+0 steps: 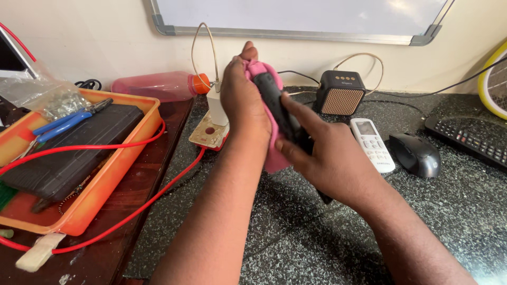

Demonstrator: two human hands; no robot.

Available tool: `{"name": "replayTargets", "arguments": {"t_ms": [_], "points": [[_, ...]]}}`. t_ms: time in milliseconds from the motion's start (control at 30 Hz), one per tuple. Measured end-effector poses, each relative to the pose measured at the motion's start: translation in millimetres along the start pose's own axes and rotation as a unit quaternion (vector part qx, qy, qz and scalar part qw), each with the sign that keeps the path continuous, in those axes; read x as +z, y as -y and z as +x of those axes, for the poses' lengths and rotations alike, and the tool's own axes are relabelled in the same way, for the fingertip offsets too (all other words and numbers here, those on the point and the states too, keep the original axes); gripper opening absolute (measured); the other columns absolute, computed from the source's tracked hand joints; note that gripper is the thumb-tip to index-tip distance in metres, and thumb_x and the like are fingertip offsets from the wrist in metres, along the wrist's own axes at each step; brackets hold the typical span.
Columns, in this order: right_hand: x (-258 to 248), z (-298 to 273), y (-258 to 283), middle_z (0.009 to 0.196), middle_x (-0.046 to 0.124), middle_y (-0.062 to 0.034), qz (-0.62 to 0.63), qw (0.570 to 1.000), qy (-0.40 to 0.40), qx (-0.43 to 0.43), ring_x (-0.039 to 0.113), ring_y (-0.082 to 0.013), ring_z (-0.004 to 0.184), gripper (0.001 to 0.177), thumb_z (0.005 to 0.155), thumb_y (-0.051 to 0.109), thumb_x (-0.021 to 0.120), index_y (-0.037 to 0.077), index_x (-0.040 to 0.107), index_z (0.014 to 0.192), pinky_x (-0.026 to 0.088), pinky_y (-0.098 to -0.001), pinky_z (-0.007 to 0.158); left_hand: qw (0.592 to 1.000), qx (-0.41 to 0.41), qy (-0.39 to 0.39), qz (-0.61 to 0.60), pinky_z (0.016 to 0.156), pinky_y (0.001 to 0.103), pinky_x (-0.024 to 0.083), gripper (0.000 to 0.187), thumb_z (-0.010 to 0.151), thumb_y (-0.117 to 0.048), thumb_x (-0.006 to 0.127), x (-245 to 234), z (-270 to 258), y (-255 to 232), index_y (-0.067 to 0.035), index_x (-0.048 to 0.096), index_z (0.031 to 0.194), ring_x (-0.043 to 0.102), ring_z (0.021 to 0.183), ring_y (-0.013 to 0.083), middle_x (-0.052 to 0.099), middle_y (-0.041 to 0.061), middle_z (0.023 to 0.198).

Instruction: The person organizes a cluttered desk by plugging in a mosquito racket, a speaker, and a power adapter into a power strip. They then remove batteries from a remote control and wipe the remote with a pink cloth.

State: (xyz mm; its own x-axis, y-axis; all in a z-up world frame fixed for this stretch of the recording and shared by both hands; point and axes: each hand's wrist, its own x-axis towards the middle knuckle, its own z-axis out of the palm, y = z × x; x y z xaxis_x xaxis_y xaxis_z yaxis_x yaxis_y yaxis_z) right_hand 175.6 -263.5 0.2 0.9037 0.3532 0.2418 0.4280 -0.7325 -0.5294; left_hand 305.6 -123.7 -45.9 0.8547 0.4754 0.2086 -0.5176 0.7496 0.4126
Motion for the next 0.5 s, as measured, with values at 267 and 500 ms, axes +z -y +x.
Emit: {"name": "replayTargets", "arguments": {"t_ms": [267,500], "points": [[-36,-2,-24,0.075,0.082,-0.0119,0.043,0.989,0.131,0.059,0.072,-0.0143,0.063,0.084,0.083,0.018,0.08,0.032,0.045,0.157,0.056,-0.0279,0.06,0.997,0.018,0.048,0.064,0.102,0.035,0.049,0.042,0.105,-0.027,0.04,2,-9,-14,0.0,0.068,0.121,0.064,0.113,0.0203,0.071,0.011,0.124],[-54,5,-72,0.09,0.083,-0.009,0.166,0.979,0.119,0.023,0.074,-0.0147,0.065,0.07,0.083,0.014,0.069,0.022,0.051,0.151,0.056,-0.0286,0.053,0.975,0.122,0.172,0.068,0.1,0.035,0.053,0.037,0.111,-0.024,0.043,1,3,-16,-0.003,0.072,0.116,0.066,0.106,0.0194,0.072,0.011,0.113]]}}
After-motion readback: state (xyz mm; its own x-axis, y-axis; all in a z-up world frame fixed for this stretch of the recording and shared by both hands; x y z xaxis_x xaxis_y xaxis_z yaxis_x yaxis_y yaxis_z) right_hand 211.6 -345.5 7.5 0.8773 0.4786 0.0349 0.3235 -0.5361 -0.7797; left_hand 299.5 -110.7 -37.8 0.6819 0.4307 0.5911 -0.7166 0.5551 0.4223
